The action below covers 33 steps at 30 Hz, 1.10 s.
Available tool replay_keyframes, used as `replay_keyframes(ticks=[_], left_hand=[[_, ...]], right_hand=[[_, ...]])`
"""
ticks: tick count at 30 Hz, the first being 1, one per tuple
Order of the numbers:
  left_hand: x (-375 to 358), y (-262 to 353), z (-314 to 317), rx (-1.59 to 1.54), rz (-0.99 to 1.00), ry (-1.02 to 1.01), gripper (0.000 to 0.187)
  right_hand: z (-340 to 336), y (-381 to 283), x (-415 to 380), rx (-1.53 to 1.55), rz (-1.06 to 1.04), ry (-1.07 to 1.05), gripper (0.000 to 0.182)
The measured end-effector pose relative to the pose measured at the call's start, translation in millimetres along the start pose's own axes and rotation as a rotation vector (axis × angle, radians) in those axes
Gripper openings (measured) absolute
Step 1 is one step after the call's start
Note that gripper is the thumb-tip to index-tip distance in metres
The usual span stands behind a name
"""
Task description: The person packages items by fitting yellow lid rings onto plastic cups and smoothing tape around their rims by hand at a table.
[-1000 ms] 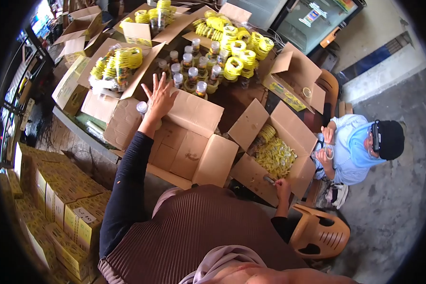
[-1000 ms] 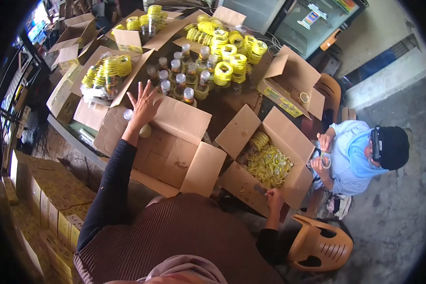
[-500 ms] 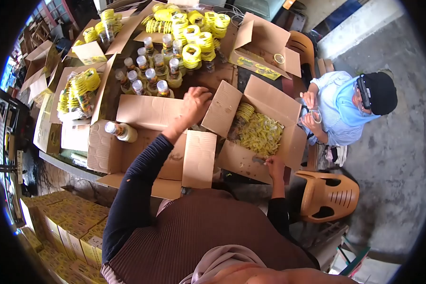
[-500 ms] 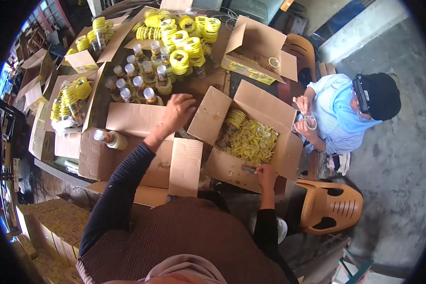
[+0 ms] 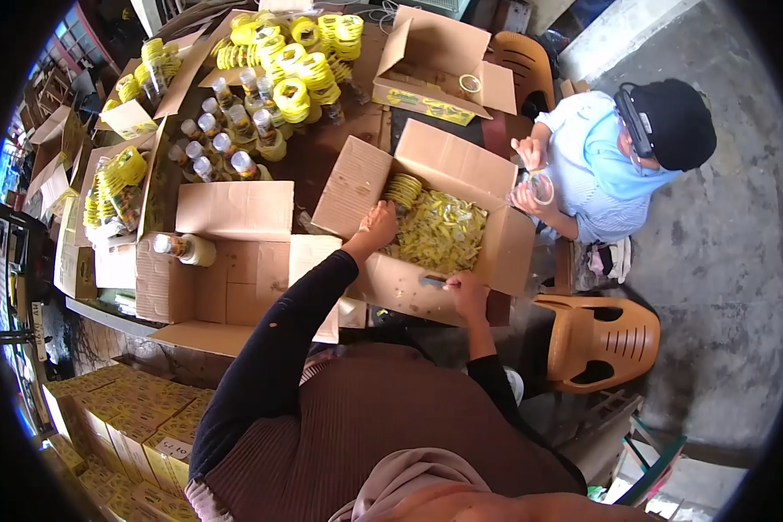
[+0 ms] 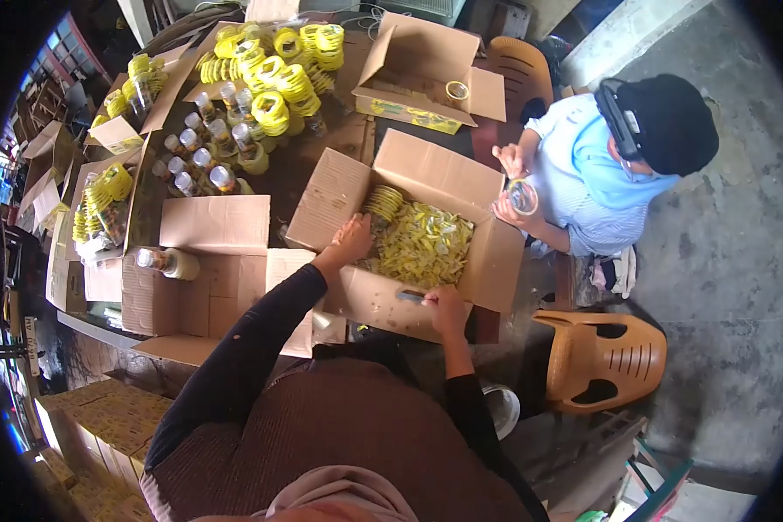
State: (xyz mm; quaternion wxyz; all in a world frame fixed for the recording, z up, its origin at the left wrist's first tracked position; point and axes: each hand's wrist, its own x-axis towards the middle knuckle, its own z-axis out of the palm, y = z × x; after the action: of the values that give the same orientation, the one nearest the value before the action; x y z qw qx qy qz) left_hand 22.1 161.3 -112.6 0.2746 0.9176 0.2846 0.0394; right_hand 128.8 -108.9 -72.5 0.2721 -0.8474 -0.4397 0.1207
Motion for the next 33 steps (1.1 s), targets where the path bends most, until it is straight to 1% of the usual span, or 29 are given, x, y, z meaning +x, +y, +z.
replay_keyframes(ticks=[1, 2, 3, 4, 6, 9, 10, 11, 13, 14, 16, 17, 18, 20, 21, 23, 24, 26, 27, 28, 30, 31, 32, 33], left_hand=[[4, 8, 18, 0.041, -0.081, -0.020, 0.050], [9, 6, 28, 0.080, -0.164, -0.024, 0.057], [12, 5, 32, 0.124, -0.178, -0.098, 0.058], [11, 11, 30, 0.125, -0.179, -0.109, 0.058], [8, 20, 27, 0.137, -0.268, -0.082, 0.041], [7, 21, 27, 0.084, -0.320, -0.057, 0.043], [4, 23, 22, 0.057, -0.333, -0.044, 0.043], [1, 21, 25, 0.041, -0.329, 0.006, 0.044], [-1, 13, 26, 0.032, -0.343, -0.017, 0.045], [-3, 10, 26, 0.017, -0.343, -0.039, 0.047], [-8, 1, 34, 0.006, -0.325, -0.003, 0.048], [-9, -3, 39, -0.008, -0.296, 0.031, 0.050], [-10, -3, 38, -0.005, -0.301, 0.033, 0.050], [-13, -3, 38, -0.046, -0.320, 0.025, 0.053], [-14, -2, 37, -0.045, -0.321, 0.023, 0.053], [-11, 3, 38, 0.014, -0.336, 0.029, 0.053], [-9, 6, 36, 0.010, -0.331, 0.029, 0.053], [-3, 10, 33, 0.000, -0.401, -0.028, 0.054], [2, 12, 35, 0.010, -0.428, 0.003, 0.056], [5, 14, 36, 0.010, -0.419, 0.004, 0.056], [10, 17, 38, 0.034, -0.465, 0.047, 0.059], [11, 18, 37, 0.022, -0.468, 0.045, 0.062], [13, 19, 37, 0.023, -0.459, 0.046, 0.062], [15, 18, 41, 0.024, -0.465, 0.050, 0.064]], right_hand=[[-5, 4, -7, 0.017, -0.087, 0.017, 0.014], [-8, 1, -7, 0.022, -0.073, 0.012, 0.014], [-10, -1, -7, 0.025, -0.080, -0.001, 0.014], [-11, -2, -7, 0.028, -0.090, -0.014, 0.013], [-11, -6, -10, 0.068, -0.111, -0.002, 0.011], [-6, -16, -13, 0.140, -0.238, -0.074, 0.007], [-3, -20, -14, 0.150, -0.243, -0.084, 0.007], [-1, -25, -17, 0.149, -0.329, -0.161, 0.005], [10, -28, -18, 0.174, -0.487, -0.290, 0.003], [13, -28, -16, 0.180, -0.493, -0.296, 0.003], [18, -26, -7, 0.074, -0.544, -0.134, 0.002], [16, -21, 3, 0.035, -0.512, -0.083, 0.002], [10, -17, 14, 0.040, -0.516, -0.085, 0.002], [-8, -12, 28, 0.105, -0.250, 0.139, 0.003], [-15, -6, 27, 0.107, -0.248, 0.138, 0.003], [-30, 5, 23, 0.134, -0.312, 0.012, 0.004], [-31, 14, 17, 0.129, -0.310, 0.015, 0.004], [-30, 32, -2, 0.268, -0.584, -0.352, 0.004], [-35, 32, -14, 0.101, -0.652, -0.359, 0.005], [-36, 37, -18, 0.096, -0.650, -0.351, 0.005], [-40, 43, -17, 0.062, -0.392, -0.118, 0.004], [-46, 47, -10, 0.013, -0.274, -0.081, 0.006], [-52, 49, -4, 0.010, -0.271, -0.073, 0.006], [-60, 48, 2, 0.068, -0.195, 0.027, 0.006]])
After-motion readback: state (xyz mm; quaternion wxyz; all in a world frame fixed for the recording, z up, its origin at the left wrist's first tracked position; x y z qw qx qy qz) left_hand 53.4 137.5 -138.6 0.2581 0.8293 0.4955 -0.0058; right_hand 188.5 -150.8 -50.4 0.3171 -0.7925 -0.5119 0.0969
